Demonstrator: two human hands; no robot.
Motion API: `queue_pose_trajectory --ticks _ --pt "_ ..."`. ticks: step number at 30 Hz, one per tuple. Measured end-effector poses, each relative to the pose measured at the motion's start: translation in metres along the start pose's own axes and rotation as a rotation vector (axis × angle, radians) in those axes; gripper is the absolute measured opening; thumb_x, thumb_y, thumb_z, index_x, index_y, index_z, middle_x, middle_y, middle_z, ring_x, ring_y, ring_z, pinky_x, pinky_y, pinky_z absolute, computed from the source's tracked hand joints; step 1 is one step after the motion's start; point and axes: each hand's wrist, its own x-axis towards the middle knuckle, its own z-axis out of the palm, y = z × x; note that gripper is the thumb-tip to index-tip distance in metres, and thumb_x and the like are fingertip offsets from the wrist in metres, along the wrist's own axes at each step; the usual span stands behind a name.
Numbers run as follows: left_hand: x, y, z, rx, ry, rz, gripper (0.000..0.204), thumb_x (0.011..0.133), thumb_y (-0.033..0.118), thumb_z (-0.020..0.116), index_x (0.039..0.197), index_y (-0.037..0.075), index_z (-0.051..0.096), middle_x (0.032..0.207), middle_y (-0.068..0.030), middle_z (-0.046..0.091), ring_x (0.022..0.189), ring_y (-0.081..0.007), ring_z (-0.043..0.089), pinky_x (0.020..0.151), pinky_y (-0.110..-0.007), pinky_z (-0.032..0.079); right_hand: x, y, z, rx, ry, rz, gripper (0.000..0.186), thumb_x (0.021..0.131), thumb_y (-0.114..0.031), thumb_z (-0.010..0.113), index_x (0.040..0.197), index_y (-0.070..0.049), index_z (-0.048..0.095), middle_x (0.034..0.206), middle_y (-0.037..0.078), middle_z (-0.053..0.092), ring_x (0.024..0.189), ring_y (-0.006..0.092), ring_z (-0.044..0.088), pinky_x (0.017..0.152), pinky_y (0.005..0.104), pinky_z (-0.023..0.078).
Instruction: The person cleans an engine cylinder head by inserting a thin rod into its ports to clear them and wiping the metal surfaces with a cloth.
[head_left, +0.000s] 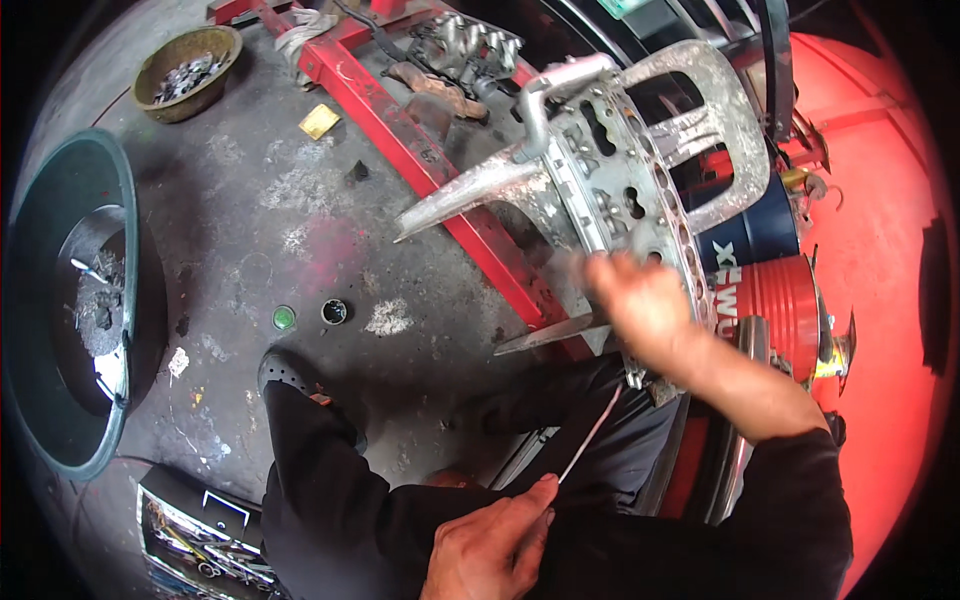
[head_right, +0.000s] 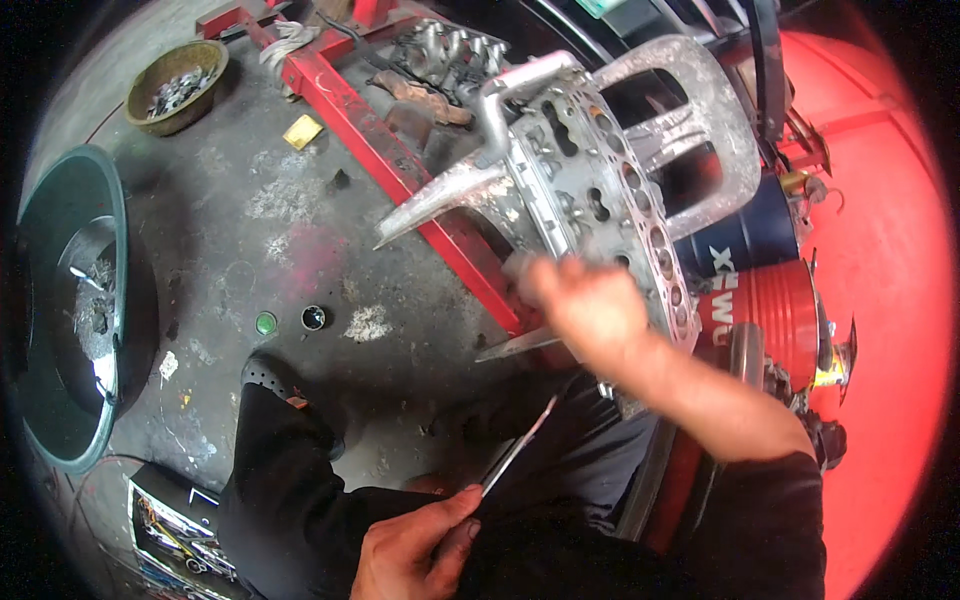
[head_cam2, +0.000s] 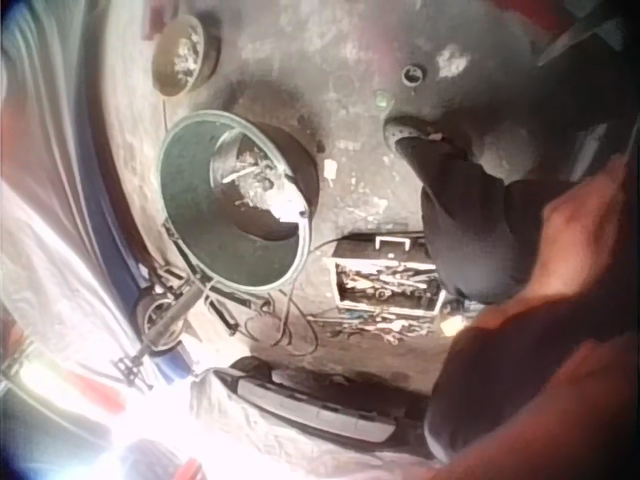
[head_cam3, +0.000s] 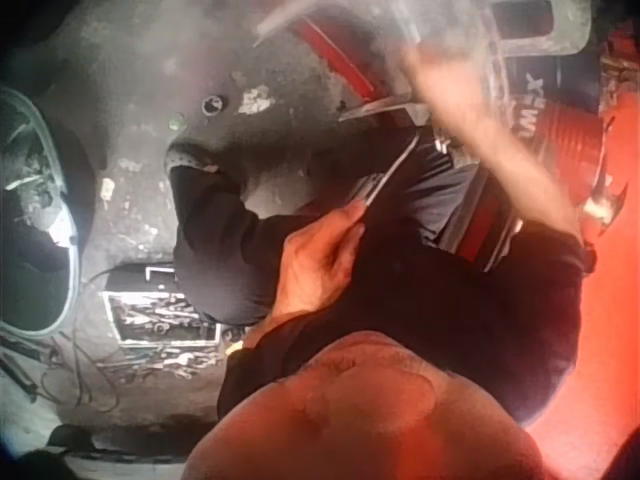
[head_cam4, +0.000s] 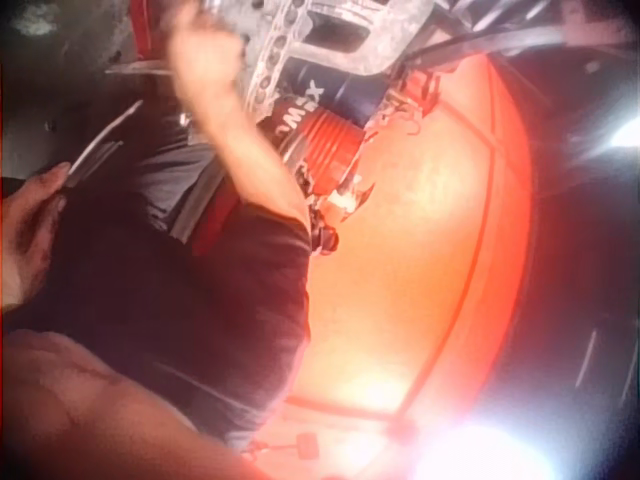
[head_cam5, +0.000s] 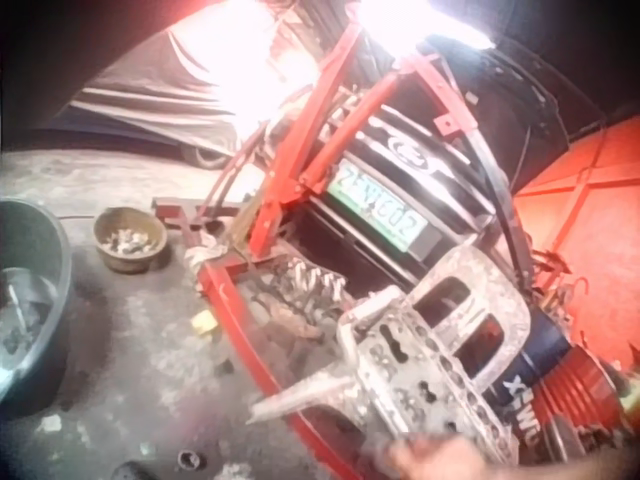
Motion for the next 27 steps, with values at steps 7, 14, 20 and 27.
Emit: queue_pose_trajectory --ticks 7,14,20,27 --pt "-0.001 -0.003 0.009 -0.004 0.004 0.062 0.023 0.086 -0.004 0.067 0.109 -0.003 0.066 0.100 -0.0222 0.070 0.089 -0.0339 0.071 0.075 -0.032 0.055 0.002 0.034 -0.001 -0.182 -0.030 0.065 0.027 0.082 -0.012 0.060 0.109 -0.007 0.057 0.114 0.014 0.064 0.067 0.0217 0.068 0.053 0.0327 0.054" --pt "0.007 0.006 0.005 -0.011 -0.038 -0.037 0.024 0.086 -0.005 0.067 0.110 -0.003 0.066 0.096 -0.0221 0.068 0.084 -0.0344 0.070 0.072 -0.033 0.054 0.049 0.046 0.016 -0.648 -0.624 -0.017 0.045 0.088 -0.014 0.060 0.125 0.007 0.049 0.108 0.018 0.067 0.092 0.0289 0.072 0.061 0.0339 0.058" --pt "0.008 0.004 -0.001 0.025 -0.085 -0.071 0.028 0.085 -0.006 0.066 0.112 -0.001 0.067 0.091 -0.0160 0.072 0.077 -0.0251 0.072 0.071 -0.030 0.054 0.079 0.061 -0.016 -0.164 -1.061 -0.081 0.032 0.078 -0.012 0.067 0.107 -0.001 0.071 0.100 0.018 0.072 0.100 0.0325 0.069 0.084 0.0414 0.055" --pt "0.006 0.007 -0.008 -0.146 -0.049 0.053 0.028 0.085 -0.005 0.068 0.112 -0.003 0.066 0.097 -0.0213 0.069 0.085 -0.0335 0.071 0.074 -0.034 0.055 0.079 0.064 0.001 -0.301 -0.895 -0.149 0.018 0.077 -0.013 0.069 0.091 -0.006 0.076 0.095 0.014 0.074 0.093 0.0292 0.072 0.079 0.0398 0.057"
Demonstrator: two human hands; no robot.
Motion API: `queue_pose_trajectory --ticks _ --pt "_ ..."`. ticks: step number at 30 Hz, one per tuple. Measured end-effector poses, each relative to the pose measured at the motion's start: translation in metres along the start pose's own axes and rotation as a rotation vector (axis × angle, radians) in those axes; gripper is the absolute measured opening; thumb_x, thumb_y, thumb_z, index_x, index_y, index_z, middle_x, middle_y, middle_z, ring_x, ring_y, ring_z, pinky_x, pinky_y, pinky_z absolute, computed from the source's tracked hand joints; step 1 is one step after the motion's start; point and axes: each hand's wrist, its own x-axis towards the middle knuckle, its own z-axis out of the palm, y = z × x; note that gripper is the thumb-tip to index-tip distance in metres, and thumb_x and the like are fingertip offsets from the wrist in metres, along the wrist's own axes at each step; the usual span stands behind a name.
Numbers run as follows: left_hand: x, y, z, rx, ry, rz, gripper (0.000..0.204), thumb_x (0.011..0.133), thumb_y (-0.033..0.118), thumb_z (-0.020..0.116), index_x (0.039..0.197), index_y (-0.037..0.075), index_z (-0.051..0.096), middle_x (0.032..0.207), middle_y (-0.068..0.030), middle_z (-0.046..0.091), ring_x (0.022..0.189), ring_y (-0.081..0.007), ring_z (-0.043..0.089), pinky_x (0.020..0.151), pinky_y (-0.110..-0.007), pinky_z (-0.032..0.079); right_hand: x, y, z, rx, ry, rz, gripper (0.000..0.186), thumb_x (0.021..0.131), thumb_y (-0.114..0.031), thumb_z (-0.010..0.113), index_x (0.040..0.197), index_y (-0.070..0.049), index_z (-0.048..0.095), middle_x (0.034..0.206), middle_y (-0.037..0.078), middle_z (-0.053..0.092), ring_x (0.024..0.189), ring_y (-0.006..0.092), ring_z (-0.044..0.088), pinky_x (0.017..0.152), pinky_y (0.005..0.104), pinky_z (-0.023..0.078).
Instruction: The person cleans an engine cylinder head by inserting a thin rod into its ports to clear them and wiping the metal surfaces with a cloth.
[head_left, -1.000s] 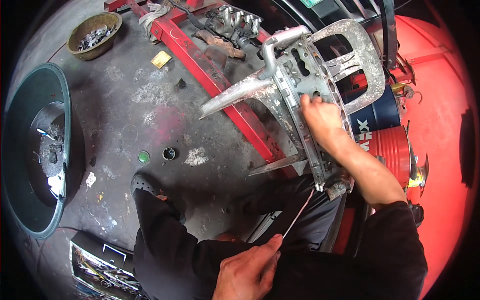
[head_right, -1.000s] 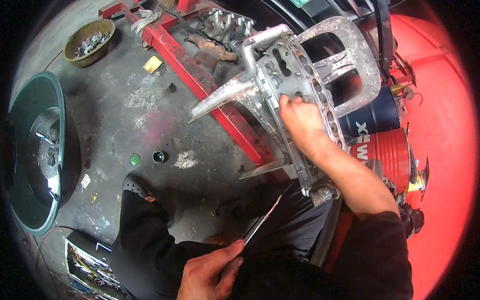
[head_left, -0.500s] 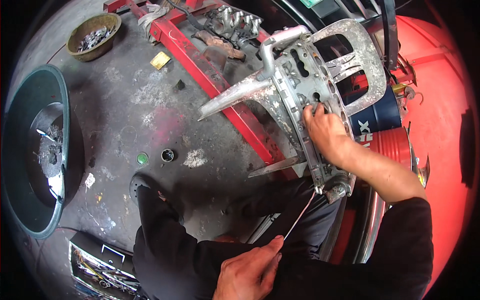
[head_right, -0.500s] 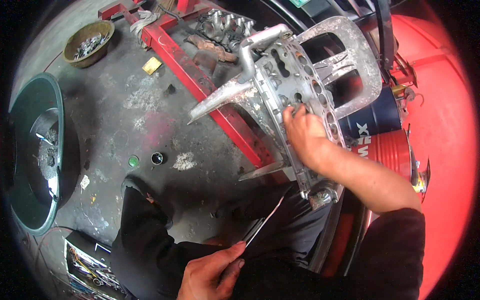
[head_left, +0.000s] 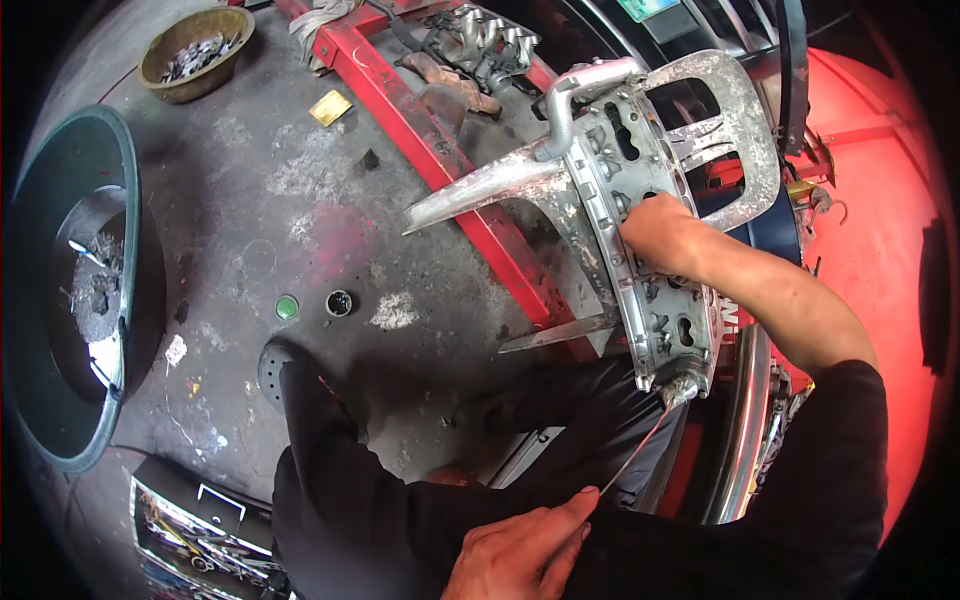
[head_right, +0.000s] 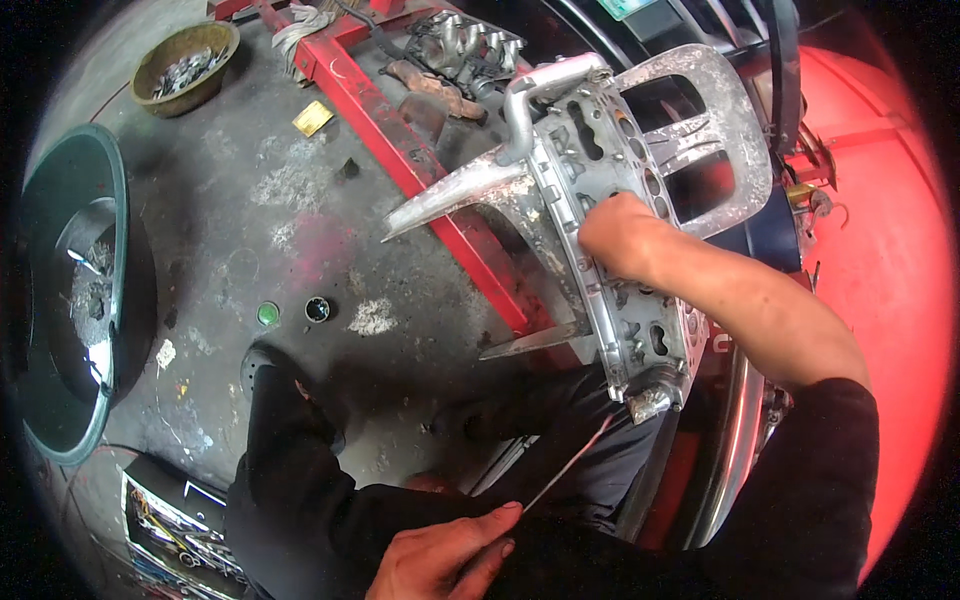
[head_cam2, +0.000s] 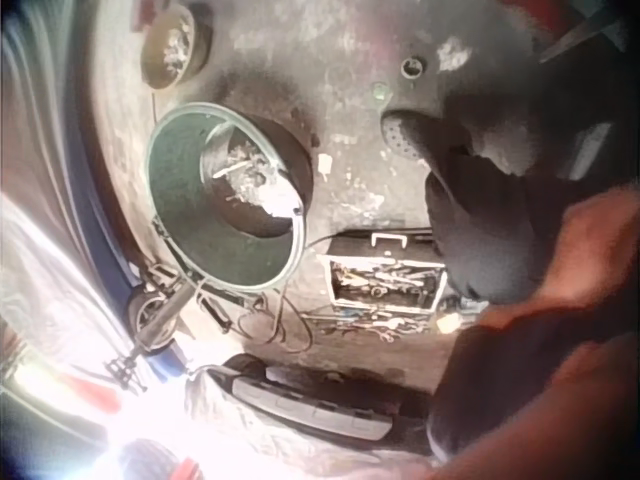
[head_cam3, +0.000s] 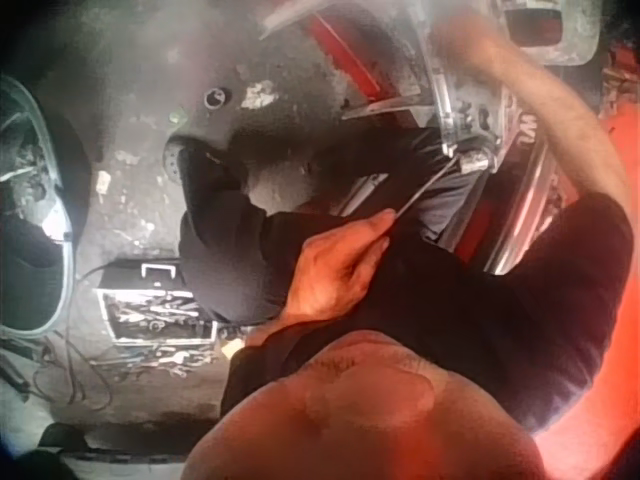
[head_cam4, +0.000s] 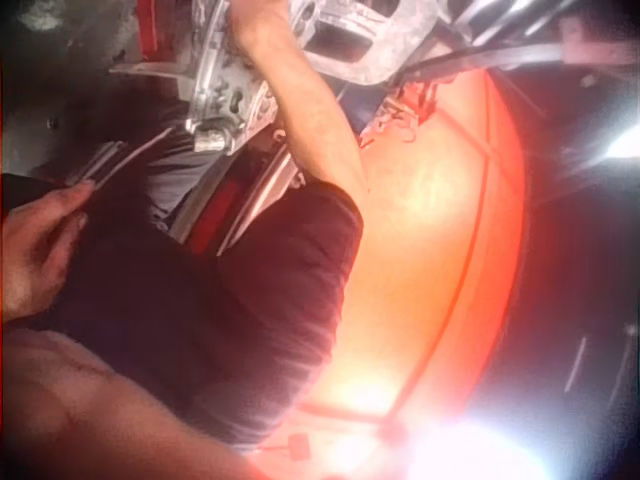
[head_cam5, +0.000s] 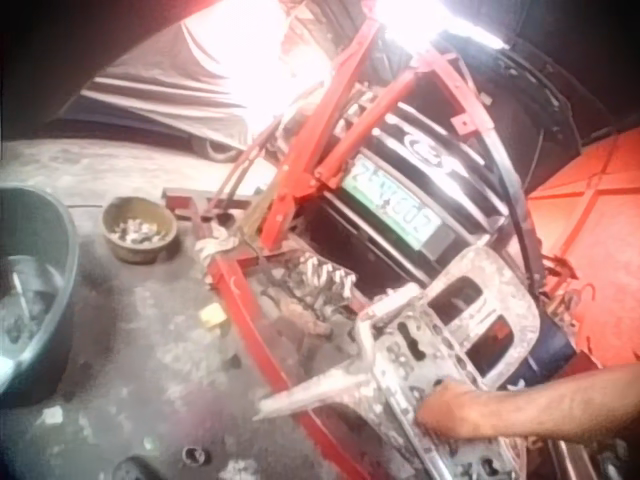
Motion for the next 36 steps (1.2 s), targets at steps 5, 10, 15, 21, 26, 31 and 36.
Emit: queue_pose_trajectory --ticks 5,10,15,21,26,31,36 --pt "-0.008 -0.006 0.006 -0.020 0.020 0.031 0.028 0.086 -0.004 0.067 0.113 -0.002 0.066 0.098 -0.0202 0.070 0.087 -0.0332 0.071 0.076 -0.033 0.055 -0.032 -0.008 0.038 0.009 0.566 -0.182 0.028 0.075 -0.012 0.065 0.104 -0.012 0.065 0.087 0.007 0.067 0.080 0.0293 0.070 0.067 0.0403 0.058" --pt "-0.007 0.002 0.012 0.242 0.213 -0.013 0.024 0.090 0.000 0.064 0.114 -0.001 0.066 0.099 -0.0189 0.071 0.086 -0.0277 0.071 0.076 -0.033 0.055 -0.084 -0.137 0.096 0.428 0.735 -0.461 0.042 0.078 -0.012 0.064 0.121 -0.015 0.062 0.099 0.011 0.068 0.098 0.0353 0.067 0.073 0.0413 0.058" --pt "0.006 -0.023 0.034 0.550 0.261 -0.089 0.026 0.089 -0.005 0.062 0.115 0.001 0.064 0.083 -0.0154 0.068 0.072 -0.0179 0.067 0.067 -0.027 0.051 -0.080 -0.174 0.130 2.340 0.760 -0.178 0.029 0.100 -0.017 0.053 0.128 -0.007 0.055 0.115 0.011 0.067 0.095 0.0209 0.067 0.075 0.0314 0.058" --pt "0.017 -0.050 0.052 0.845 0.129 0.040 0.021 0.089 0.001 0.059 0.108 0.005 0.066 0.084 -0.0165 0.068 0.073 -0.0379 0.067 0.062 -0.042 0.053 -0.066 -0.195 0.049 2.995 0.687 -0.275 0.023 0.100 -0.025 0.060 0.110 -0.004 0.062 0.083 0.000 0.062 0.072 0.0076 0.057 0.065 0.0251 0.049" --pt "0.013 -0.007 0.040 0.912 0.120 0.021 0.011 0.091 0.000 0.059 0.101 0.000 0.065 0.078 -0.0125 0.068 0.065 -0.0159 0.062 0.063 -0.029 0.050 -0.063 -0.162 0.101 2.567 1.397 -0.037 0.025 0.099 -0.025 0.060 0.112 -0.003 0.062 0.090 0.006 0.067 0.075 0.0109 0.062 0.070 0.0277 0.049" --pt "0.046 0.065 0.021 1.069 0.250 0.081 0.013 0.093 -0.002 0.055 0.105 0.001 0.060 0.067 -0.0103 0.057 0.059 -0.0140 0.055 0.055 -0.029 0.044 -0.138 -0.150 0.150 1.047 1.239 -0.172 0.032 0.082 -0.013 0.066 0.115 -0.011 0.066 0.084 0.005 0.062 0.070 0.0157 0.061 0.071 0.0372 0.050" --pt "0.165 0.021 0.013 1.358 -0.161 0.297 0.026 0.091 0.004 0.059 0.116 0.009 0.062 0.081 -0.0217 0.065 0.074 -0.0419 0.064 0.066 -0.047 0.050 -0.132 -0.126 0.181 0.959 1.352 0.195 0.048 0.071 -0.012 0.067 0.119 -0.011 0.067 0.082 0.002 0.060 0.067 0.0182 0.059 0.062 0.0323 0.048"
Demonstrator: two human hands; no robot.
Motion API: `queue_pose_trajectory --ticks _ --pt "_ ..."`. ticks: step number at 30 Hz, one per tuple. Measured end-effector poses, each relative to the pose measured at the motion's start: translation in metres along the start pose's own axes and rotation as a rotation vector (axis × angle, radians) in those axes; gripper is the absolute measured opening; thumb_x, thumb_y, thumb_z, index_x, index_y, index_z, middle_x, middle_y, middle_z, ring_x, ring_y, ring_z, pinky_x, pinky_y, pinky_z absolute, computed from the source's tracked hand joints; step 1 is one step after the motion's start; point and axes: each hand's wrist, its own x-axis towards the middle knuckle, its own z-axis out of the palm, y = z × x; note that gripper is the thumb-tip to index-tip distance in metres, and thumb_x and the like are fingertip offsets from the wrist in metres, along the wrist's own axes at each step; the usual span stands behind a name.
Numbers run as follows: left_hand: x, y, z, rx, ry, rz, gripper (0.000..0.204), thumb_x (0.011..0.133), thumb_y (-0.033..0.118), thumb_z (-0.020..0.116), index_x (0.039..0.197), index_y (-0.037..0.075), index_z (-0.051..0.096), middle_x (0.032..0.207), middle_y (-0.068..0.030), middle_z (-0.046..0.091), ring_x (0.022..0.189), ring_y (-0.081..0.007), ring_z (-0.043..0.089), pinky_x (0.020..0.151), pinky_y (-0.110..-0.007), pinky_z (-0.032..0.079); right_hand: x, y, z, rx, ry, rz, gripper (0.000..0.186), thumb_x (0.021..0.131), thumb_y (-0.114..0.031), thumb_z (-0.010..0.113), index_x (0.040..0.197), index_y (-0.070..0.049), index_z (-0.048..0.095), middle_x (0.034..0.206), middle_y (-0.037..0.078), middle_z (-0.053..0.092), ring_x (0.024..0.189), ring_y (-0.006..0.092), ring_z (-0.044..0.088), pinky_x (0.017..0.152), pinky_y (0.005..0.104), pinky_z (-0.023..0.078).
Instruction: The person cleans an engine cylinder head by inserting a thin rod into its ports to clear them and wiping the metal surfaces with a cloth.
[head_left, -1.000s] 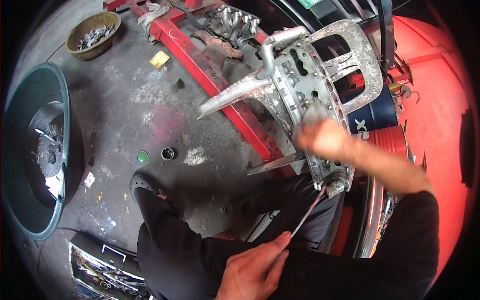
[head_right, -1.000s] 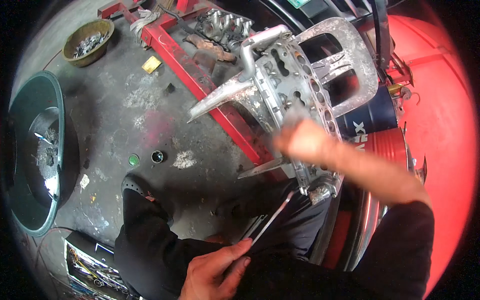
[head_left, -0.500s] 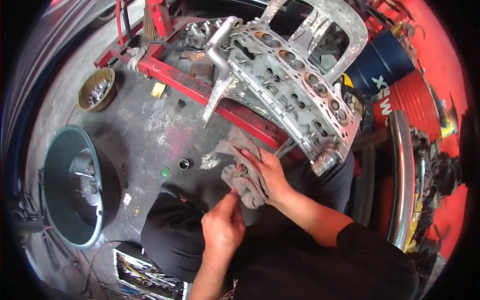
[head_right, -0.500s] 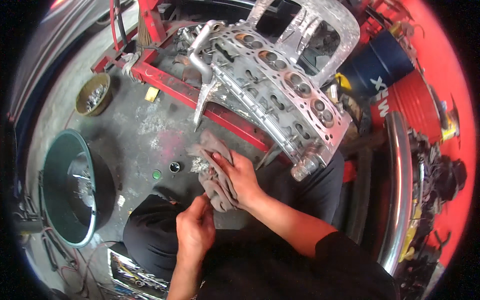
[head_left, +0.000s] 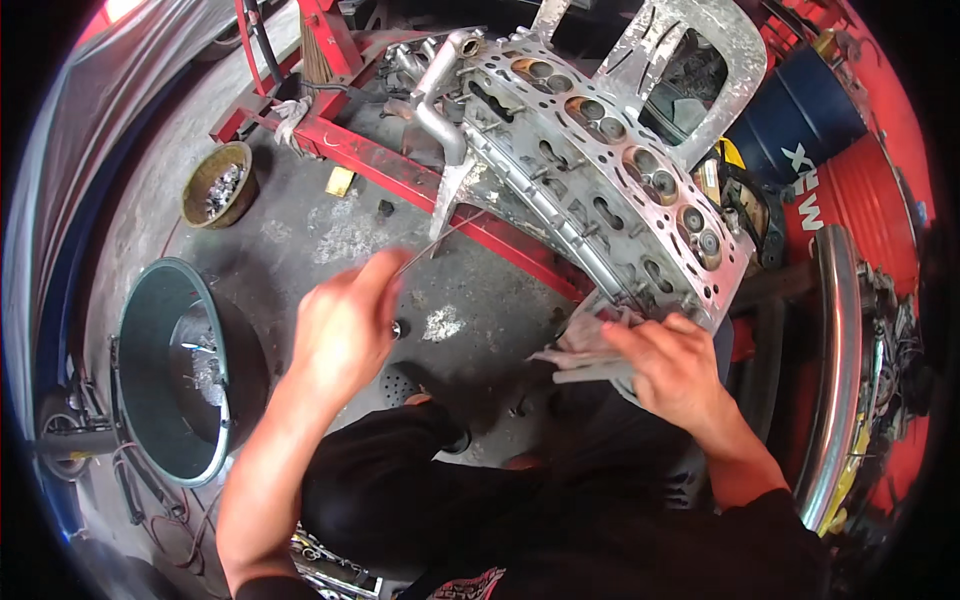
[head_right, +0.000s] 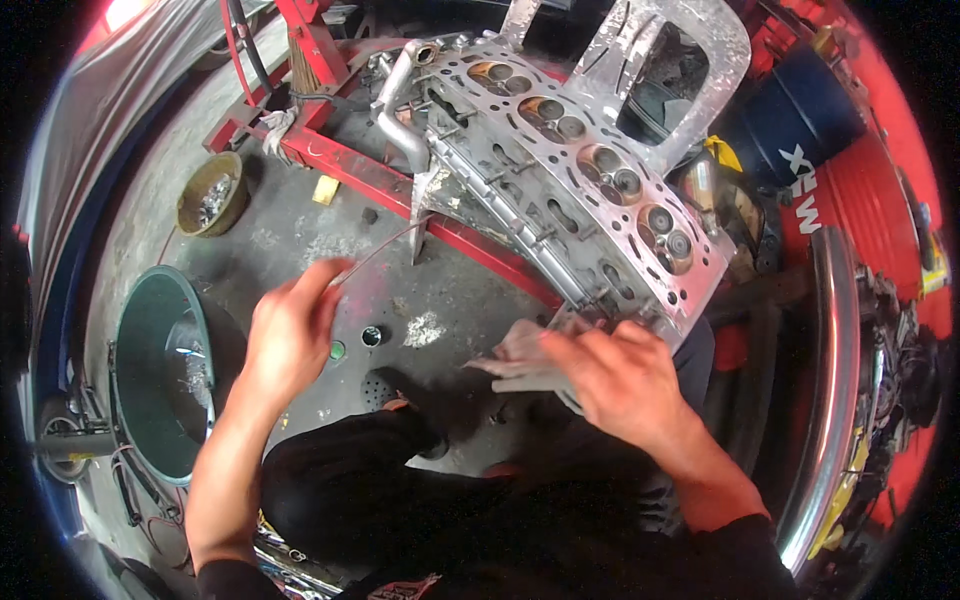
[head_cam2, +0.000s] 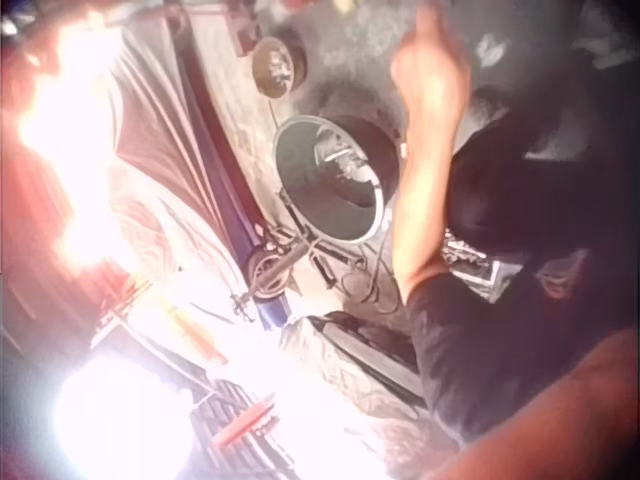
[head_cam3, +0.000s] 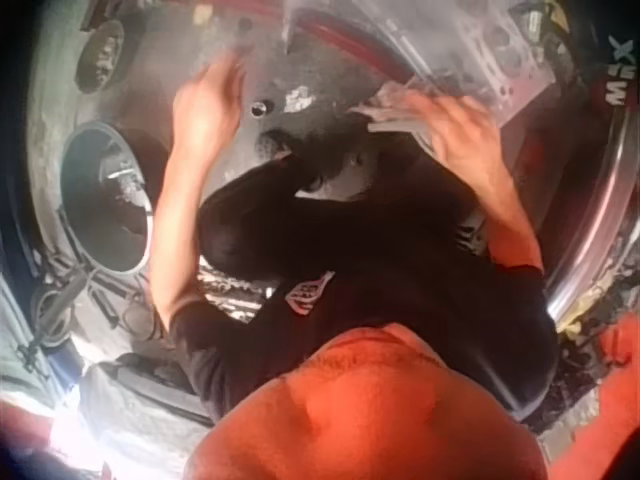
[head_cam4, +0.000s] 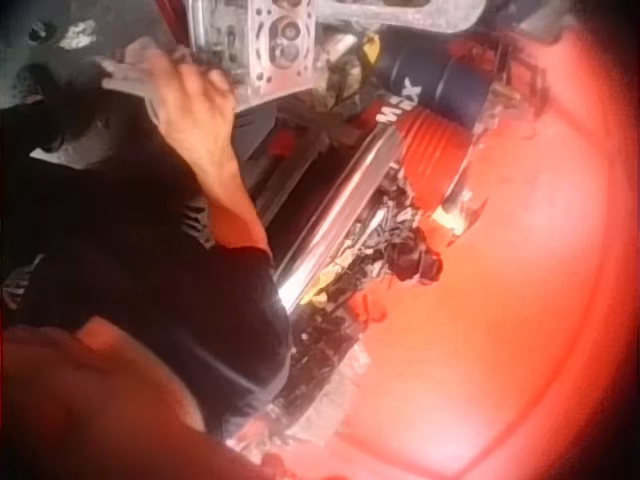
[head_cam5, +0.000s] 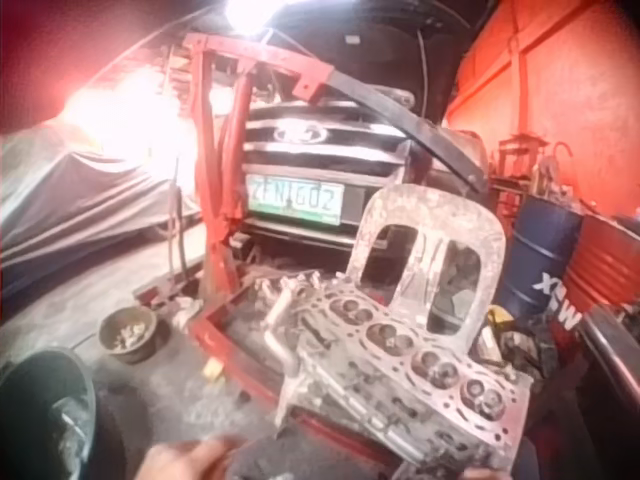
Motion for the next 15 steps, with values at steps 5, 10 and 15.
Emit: queue_pose_trajectory --ticks 5,10,15 --pt "0.085 -0.016 0.065 0.009 0.120 0.190 0.033 0.088 0.005 0.061 0.119 0.017 0.065 0.076 -0.0176 0.065 0.071 -0.0384 0.065 0.063 -0.047 0.051 0.012 0.000 0.014 0.077 0.072 0.041 0.048 0.063 -0.013 0.073 0.110 -0.007 0.070 0.079 0.005 0.064 0.060 0.0189 0.058 0.056 0.0303 0.046" --pt "0.114 -0.037 0.095 -0.200 0.083 0.360 0.038 0.080 -0.002 0.061 0.115 0.012 0.067 0.083 -0.0176 0.067 0.074 -0.0380 0.066 0.064 -0.045 0.053 0.013 0.003 0.024 0.088 0.169 0.043 0.045 0.060 -0.015 0.074 0.104 -0.004 0.072 0.073 0.006 0.062 0.053 0.0194 0.056 0.052 0.0309 0.043" --pt "0.113 -0.034 0.101 -0.290 0.011 0.400 0.040 0.078 -0.006 0.058 0.114 0.011 0.068 0.081 -0.0190 0.065 0.067 -0.0345 0.065 0.060 -0.041 0.050 0.019 0.009 0.019 0.090 0.117 0.019 0.046 0.059 -0.015 0.075 0.103 -0.002 0.071 0.071 0.006 0.060 0.052 0.0190 0.056 0.051 0.0310 0.043"
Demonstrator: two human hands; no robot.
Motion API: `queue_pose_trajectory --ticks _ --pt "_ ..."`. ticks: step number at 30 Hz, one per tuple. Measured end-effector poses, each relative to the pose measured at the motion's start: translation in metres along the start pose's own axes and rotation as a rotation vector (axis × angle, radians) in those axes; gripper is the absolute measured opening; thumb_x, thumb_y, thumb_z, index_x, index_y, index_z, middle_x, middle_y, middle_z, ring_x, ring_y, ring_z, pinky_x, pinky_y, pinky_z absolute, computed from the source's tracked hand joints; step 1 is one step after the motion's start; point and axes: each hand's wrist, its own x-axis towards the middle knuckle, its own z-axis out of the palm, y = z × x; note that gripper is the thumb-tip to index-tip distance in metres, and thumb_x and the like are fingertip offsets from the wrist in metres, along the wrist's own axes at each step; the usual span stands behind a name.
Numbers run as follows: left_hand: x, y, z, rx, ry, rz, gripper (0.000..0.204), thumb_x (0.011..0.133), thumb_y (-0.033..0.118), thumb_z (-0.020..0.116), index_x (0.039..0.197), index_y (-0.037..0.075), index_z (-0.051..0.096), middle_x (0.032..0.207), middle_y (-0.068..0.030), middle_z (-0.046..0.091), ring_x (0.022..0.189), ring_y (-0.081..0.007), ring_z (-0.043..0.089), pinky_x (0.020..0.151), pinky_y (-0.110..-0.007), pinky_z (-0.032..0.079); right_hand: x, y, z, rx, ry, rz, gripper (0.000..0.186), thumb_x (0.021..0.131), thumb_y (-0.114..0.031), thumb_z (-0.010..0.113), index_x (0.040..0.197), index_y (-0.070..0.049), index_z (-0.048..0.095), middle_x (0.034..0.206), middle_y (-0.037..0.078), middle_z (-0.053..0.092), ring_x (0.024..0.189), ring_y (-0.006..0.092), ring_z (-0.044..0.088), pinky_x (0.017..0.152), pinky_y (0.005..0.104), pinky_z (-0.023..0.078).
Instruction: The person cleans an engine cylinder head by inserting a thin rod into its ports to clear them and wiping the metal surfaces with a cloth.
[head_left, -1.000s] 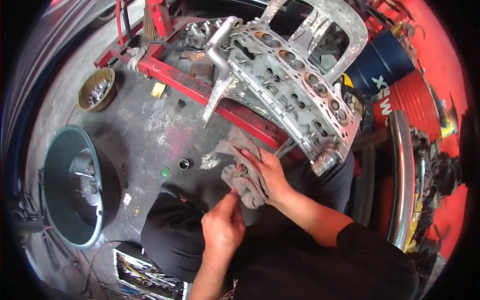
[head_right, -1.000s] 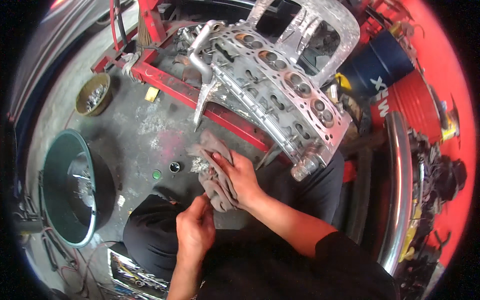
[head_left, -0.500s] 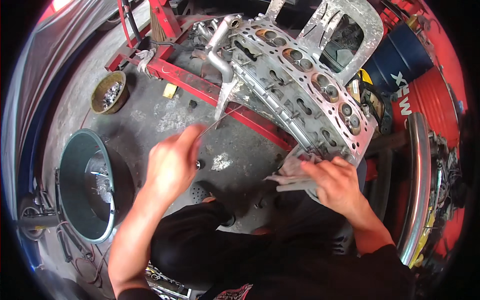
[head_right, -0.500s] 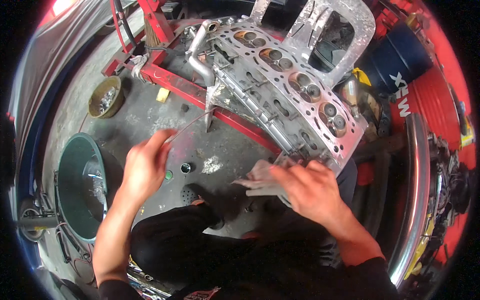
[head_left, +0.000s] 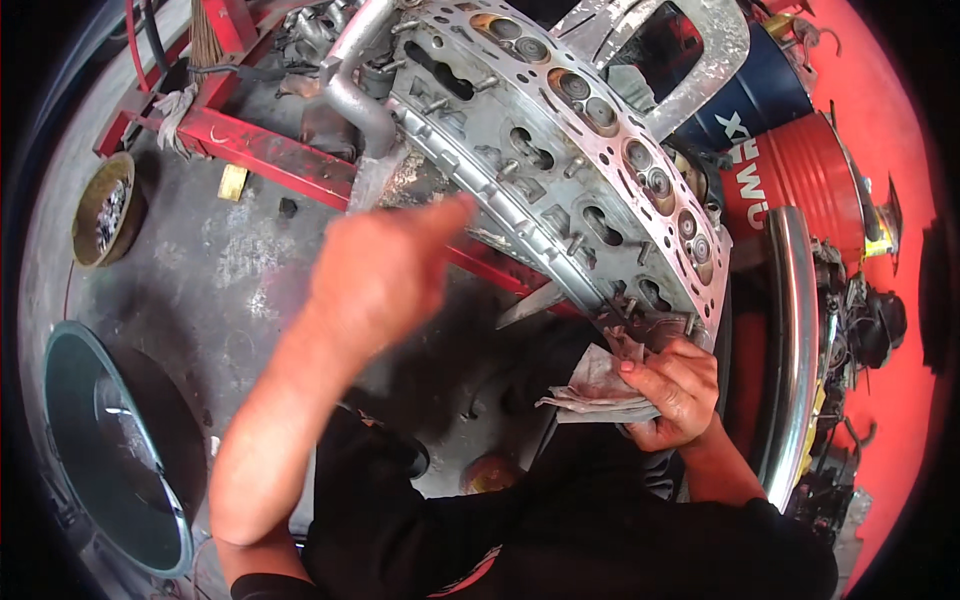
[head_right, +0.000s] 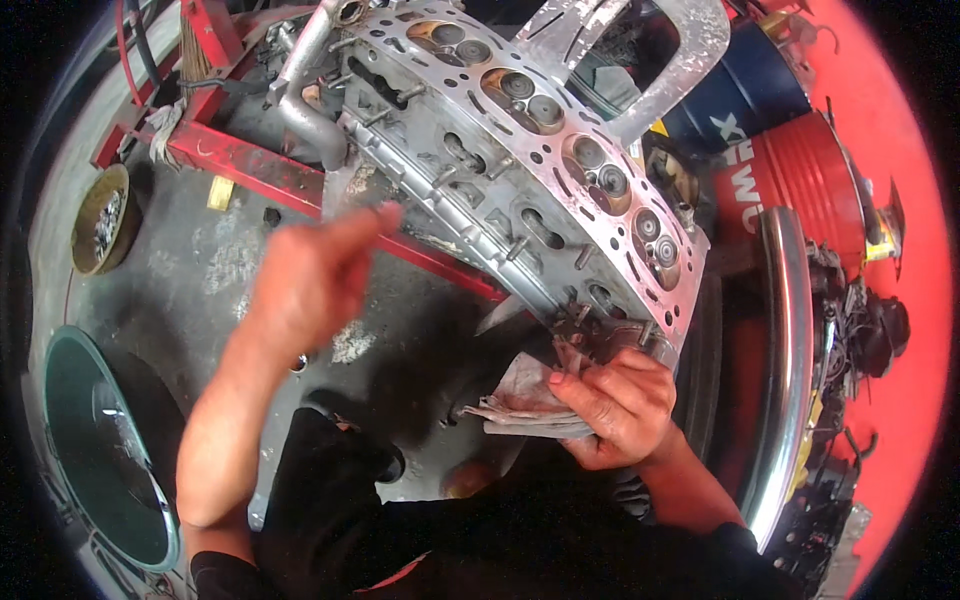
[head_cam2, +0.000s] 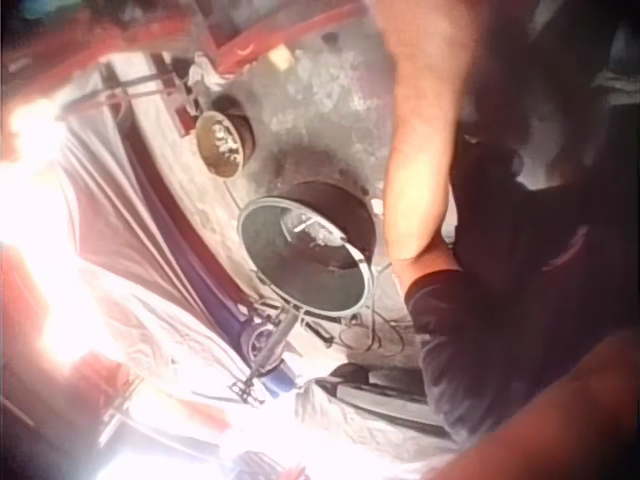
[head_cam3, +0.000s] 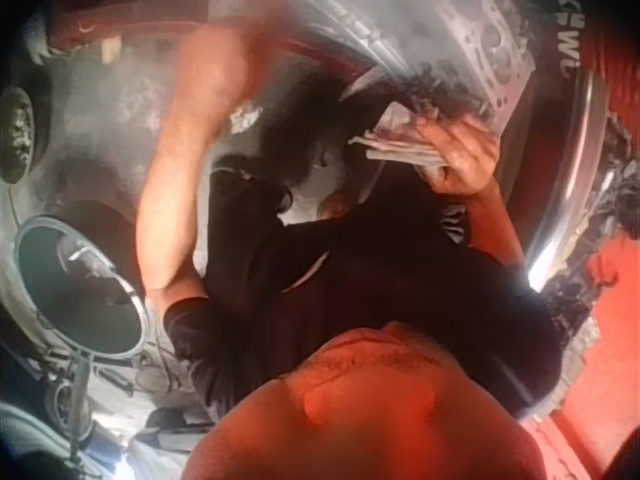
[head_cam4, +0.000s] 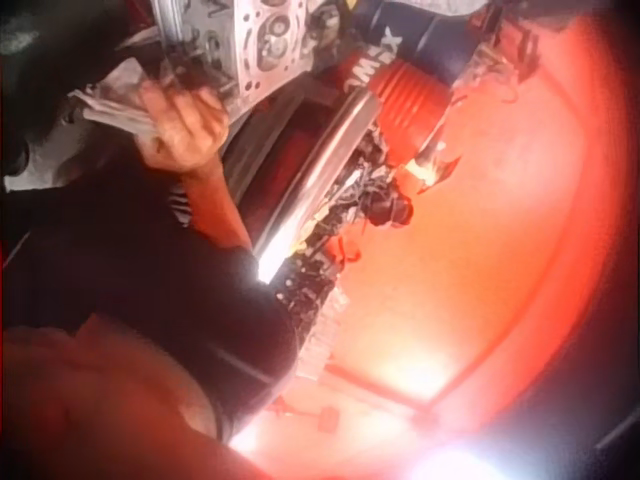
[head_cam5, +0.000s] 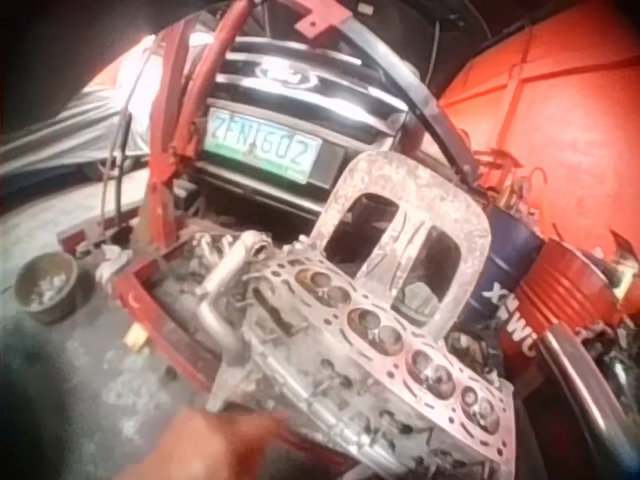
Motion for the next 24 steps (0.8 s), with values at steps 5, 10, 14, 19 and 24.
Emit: queue_pose_trajectory --ticks 5,10,14,19,24 --pt "-0.004 0.004 -0.001 0.009 0.031 -0.101 0.041 0.078 -0.003 0.060 0.116 0.012 0.067 0.075 -0.0201 0.062 0.066 -0.0384 0.063 0.058 -0.044 0.049 -0.002 -0.005 0.003 0.018 0.002 0.029 0.044 0.060 -0.014 0.076 0.102 -0.002 0.071 0.072 0.006 0.060 0.053 0.0193 0.057 0.052 0.0308 0.043" --pt "-0.010 0.020 -0.003 0.081 -0.044 -0.077 0.040 0.076 0.001 0.063 0.114 0.013 0.067 0.078 -0.0170 0.066 0.068 -0.0383 0.064 0.060 -0.045 0.051 -0.004 -0.007 0.005 0.026 0.022 0.016 0.044 0.060 -0.011 0.076 0.103 -0.002 0.070 0.072 0.006 0.061 0.054 0.0194 0.057 0.053 0.0307 0.043" --pt "-0.012 0.011 -0.004 0.136 -0.054 -0.097 0.042 0.076 0.002 0.063 0.116 0.014 0.067 0.079 -0.0152 0.066 0.070 -0.0375 0.065 0.060 -0.045 0.052 -0.001 -0.008 0.006 0.040 0.011 0.025 0.045 0.060 -0.010 0.076 0.104 -0.002 0.070 0.073 0.006 0.062 0.054 0.0198 0.058 0.054 0.0309 0.044" --pt "-0.014 0.012 -0.006 0.132 -0.034 -0.106 0.041 0.075 0.002 0.064 0.115 0.013 0.066 0.078 -0.0136 0.066 0.069 -0.0370 0.064 0.060 -0.045 0.052 -0.003 -0.007 0.005 0.005 0.008 0.024 0.045 0.060 -0.010 0.076 0.104 -0.002 0.069 0.071 0.006 0.062 0.054 0.0197 0.058 0.054 0.0307 0.044" --pt "-0.021 0.016 -0.001 0.053 0.015 -0.080 0.037 0.077 0.001 0.062 0.113 0.011 0.066 0.072 -0.0139 0.064 0.064 -0.0358 0.063 0.056 -0.043 0.050 -0.001 -0.009 0.004 0.010 -0.003 0.031 0.042 0.062 -0.010 0.076 0.103 -0.002 0.069 0.070 0.006 0.062 0.054 0.0193 0.058 0.054 0.0308 0.044"
